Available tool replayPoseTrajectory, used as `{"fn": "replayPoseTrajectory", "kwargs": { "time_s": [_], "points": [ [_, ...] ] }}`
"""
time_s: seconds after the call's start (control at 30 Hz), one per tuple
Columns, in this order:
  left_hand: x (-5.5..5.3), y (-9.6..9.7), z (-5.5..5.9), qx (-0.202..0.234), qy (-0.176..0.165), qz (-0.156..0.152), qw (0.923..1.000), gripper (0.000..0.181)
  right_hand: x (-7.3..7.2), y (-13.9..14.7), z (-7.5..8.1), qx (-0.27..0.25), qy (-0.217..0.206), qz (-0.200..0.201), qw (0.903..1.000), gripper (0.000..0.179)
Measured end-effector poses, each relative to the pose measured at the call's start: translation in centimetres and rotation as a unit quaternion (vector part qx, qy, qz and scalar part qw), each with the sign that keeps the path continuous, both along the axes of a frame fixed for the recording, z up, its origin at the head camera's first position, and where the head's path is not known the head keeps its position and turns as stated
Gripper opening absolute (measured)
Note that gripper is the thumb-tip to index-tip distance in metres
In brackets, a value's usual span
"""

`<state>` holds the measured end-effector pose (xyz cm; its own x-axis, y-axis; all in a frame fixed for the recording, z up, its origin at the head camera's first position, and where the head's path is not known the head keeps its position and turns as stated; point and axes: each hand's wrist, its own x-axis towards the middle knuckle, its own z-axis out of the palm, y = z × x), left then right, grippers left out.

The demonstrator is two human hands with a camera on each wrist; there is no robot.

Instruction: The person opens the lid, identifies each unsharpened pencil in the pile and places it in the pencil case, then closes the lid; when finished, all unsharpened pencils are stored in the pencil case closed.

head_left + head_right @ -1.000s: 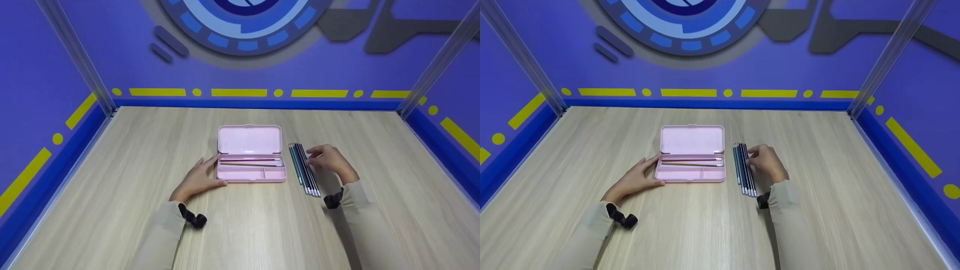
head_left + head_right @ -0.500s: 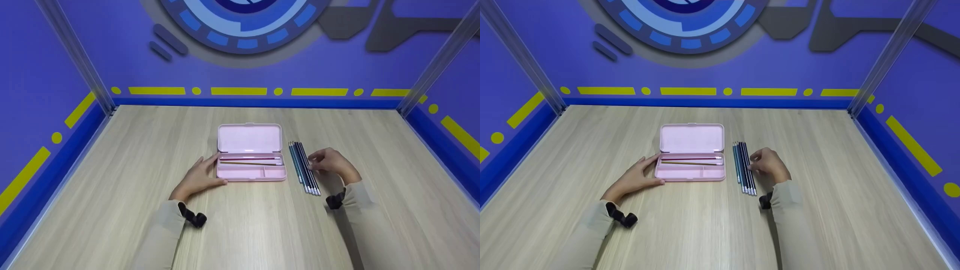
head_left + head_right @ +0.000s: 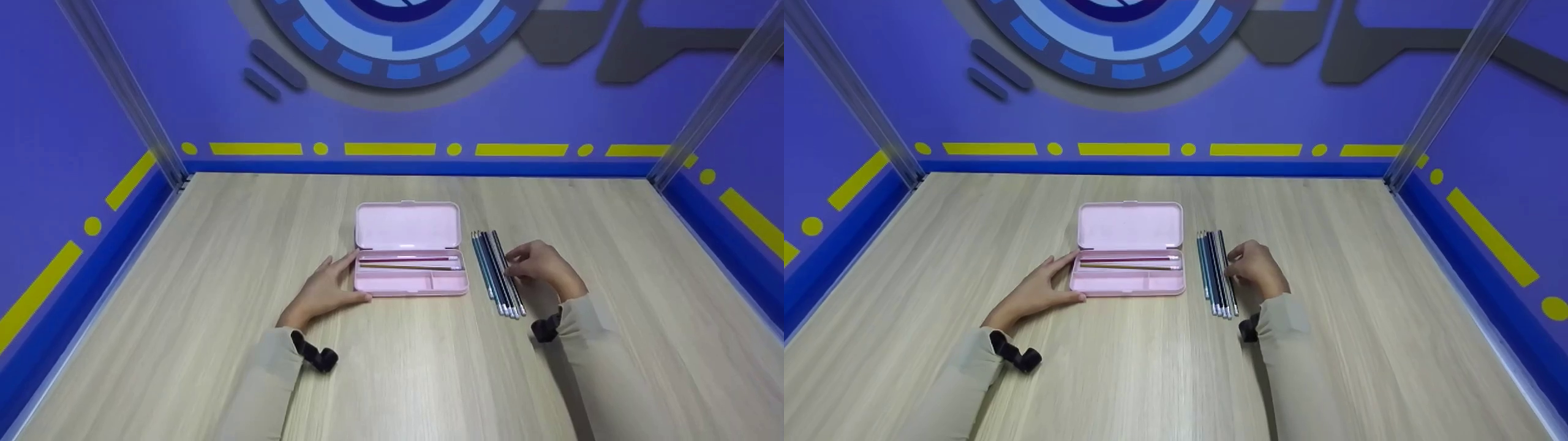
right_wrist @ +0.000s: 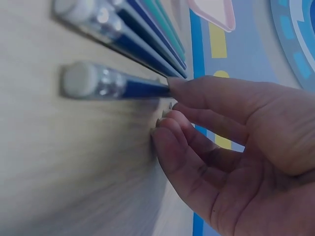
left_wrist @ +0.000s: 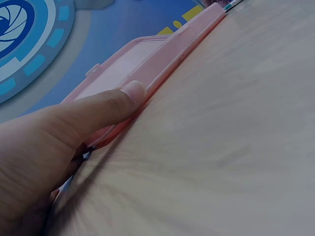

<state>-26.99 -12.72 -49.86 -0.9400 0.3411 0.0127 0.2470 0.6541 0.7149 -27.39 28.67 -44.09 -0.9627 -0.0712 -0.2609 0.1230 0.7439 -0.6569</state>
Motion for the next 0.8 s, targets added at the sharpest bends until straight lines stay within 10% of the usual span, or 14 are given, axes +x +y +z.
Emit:
{"fn": "replayPoseTrajectory", "kwargs": {
  "time_s": [0.8],
  "points": [
    [0.03, -0.07, 0.02, 0.000, 0.004, -0.004, 1.0000, 0.099, -0.22, -0.11, -0.03, -0.044, 0.024, -0.007, 0.9987, 0.047]
  ]
}}
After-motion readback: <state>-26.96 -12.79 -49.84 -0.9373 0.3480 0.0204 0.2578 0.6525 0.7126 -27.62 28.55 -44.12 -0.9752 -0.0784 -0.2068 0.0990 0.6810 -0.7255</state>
